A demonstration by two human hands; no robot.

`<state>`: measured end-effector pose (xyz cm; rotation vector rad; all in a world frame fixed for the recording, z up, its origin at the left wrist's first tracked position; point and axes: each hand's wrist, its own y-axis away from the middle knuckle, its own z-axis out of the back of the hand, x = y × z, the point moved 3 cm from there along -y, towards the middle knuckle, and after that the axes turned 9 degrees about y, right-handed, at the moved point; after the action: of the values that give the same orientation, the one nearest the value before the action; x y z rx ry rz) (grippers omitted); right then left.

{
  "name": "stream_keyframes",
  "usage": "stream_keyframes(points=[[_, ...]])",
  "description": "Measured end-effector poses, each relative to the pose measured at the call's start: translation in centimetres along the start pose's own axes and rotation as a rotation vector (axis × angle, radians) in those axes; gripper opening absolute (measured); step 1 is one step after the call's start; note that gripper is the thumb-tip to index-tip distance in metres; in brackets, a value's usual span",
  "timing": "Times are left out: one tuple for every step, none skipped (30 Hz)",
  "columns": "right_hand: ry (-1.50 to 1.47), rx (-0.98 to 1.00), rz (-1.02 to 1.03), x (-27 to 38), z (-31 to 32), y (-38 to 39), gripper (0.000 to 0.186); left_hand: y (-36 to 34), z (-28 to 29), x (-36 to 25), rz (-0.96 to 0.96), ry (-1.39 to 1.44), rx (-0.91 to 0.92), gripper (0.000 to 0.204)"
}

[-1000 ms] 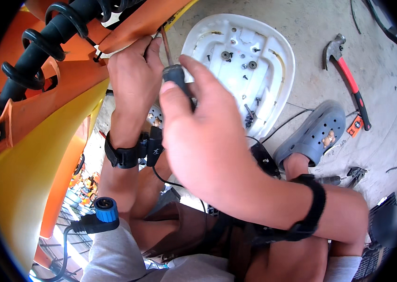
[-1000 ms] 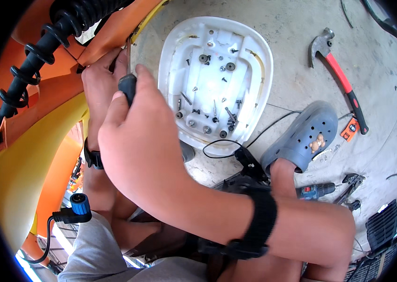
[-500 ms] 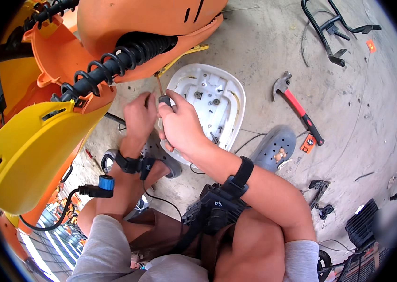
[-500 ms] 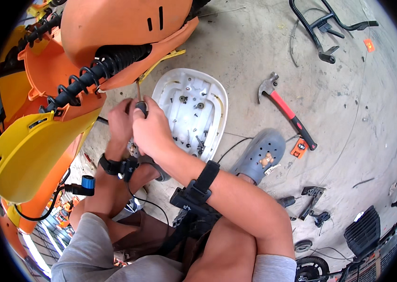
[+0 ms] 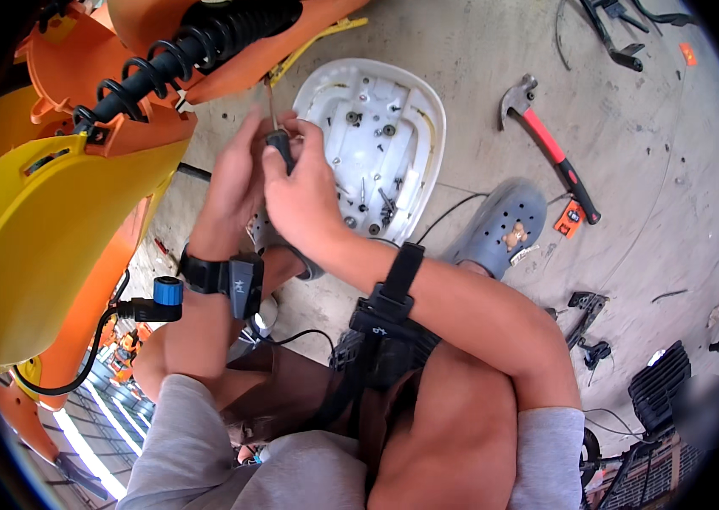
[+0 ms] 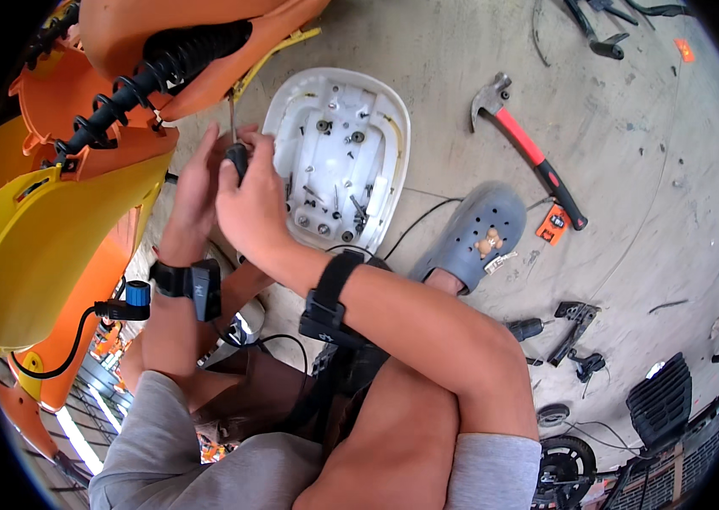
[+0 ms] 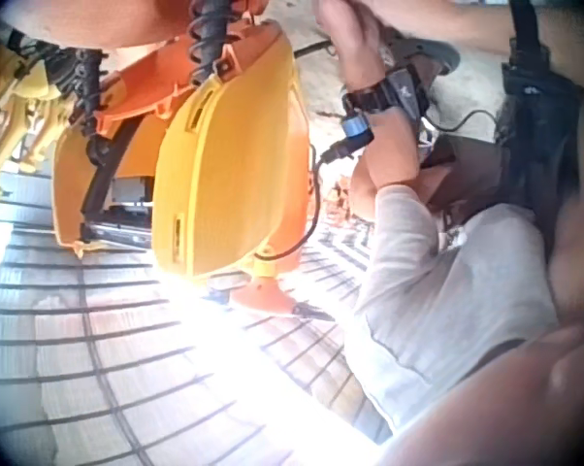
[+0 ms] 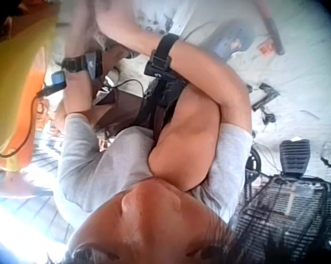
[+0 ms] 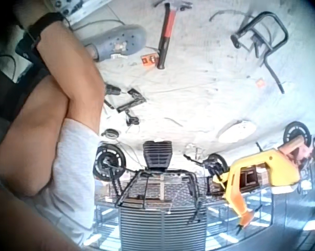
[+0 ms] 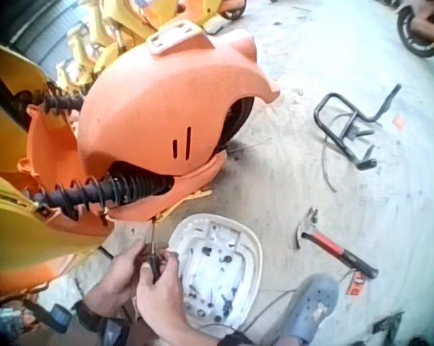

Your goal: The person handles a brake lever and its wiring, then uses a screwdriver and a hammer to secure electrical components and a metal pin onto a white plastic scooter part.

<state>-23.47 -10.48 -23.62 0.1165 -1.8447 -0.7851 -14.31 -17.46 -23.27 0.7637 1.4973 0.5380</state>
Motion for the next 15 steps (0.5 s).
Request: stream_keyframes(points=[[-0.001, 0.000, -0.016, -0.2, -0.6, 0.1, 0.045, -0.2, -1.0, -0.7, -0.048, -0.061, 0.127, 0.032], [-0.055, -0.066, 0.059, -0.2, -0.7, 0.4, 0.048, -0.4, -1.2, -1.0, 0.022, -0.125, 0.049, 0.031], [-0.104, -0.053, 0.049, -0.5, -1.1, 0.6, 0.050, -0.6, -1.2, -1.6, 0.064, -0.181, 0.045, 0.030], [-0.101, -0.006, 0.084, -0.7, -1.2, 0.8, 0.052, -0.6, -0.9, -2.1, 0.112, -0.240, 0.027, 0.030], [-0.106, 0.064, 0.097, -1.0, -1.4, 0.9, 0.055, -0.6, -0.5, -2.7, 0.072, -0.345, 0.013, 0.030], [-0.112, 0.087, 0.118, -1.1, -1.1, 0.9, 0.057, -0.6, 0.1, -3.1, 0.041, -0.451, -0.023, 0.031], [-0.051, 0.095, 0.087, -1.4, -0.7, 0.5, 0.058, -0.6, 0.9, -3.7, -0.005, -0.558, -0.093, 0.032], [0.008, 0.060, 0.061, -1.4, -0.1, -0.1, 0.059, -0.7, 1.4, -4.0, -0.065, -0.783, -0.091, 0.032], [0.087, 0.051, 0.040, -1.4, 0.3, -0.8, 0.060, -0.9, 1.5, -4.2, -0.246, -1.033, -0.074, 0.031], [0.047, 0.016, 0.039, -1.2, 0.8, -2.1, 0.059, -1.0, 1.6, -4.2, -0.419, -1.297, -0.133, 0.029], [-0.011, 0.000, -0.012, -1.1, 1.1, -3.8, 0.051, -1.1, 1.5, -4.3, -0.578, -1.563, -0.178, 0.028], [-0.047, 0.059, -0.059, -0.8, 1.0, -5.9, 0.047, -1.1, 1.7, -4.3, -0.618, -1.568, -0.205, 0.033], [-0.093, 0.109, -0.144, -0.8, 0.7, -7.7, 0.043, -1.3, 1.7, -4.4, -0.629, -1.611, -0.198, 0.035], [-0.179, 0.213, -0.172, -0.7, -0.1, -8.9, 0.040, -1.3, 1.8, -4.5, -0.621, -1.661, -0.184, 0.038], [-0.272, 0.322, -0.243, -0.7, -1.3, -9.7, 0.038, -1.1, 2.0, -4.6, -0.610, -1.709, -0.172, 0.041]])
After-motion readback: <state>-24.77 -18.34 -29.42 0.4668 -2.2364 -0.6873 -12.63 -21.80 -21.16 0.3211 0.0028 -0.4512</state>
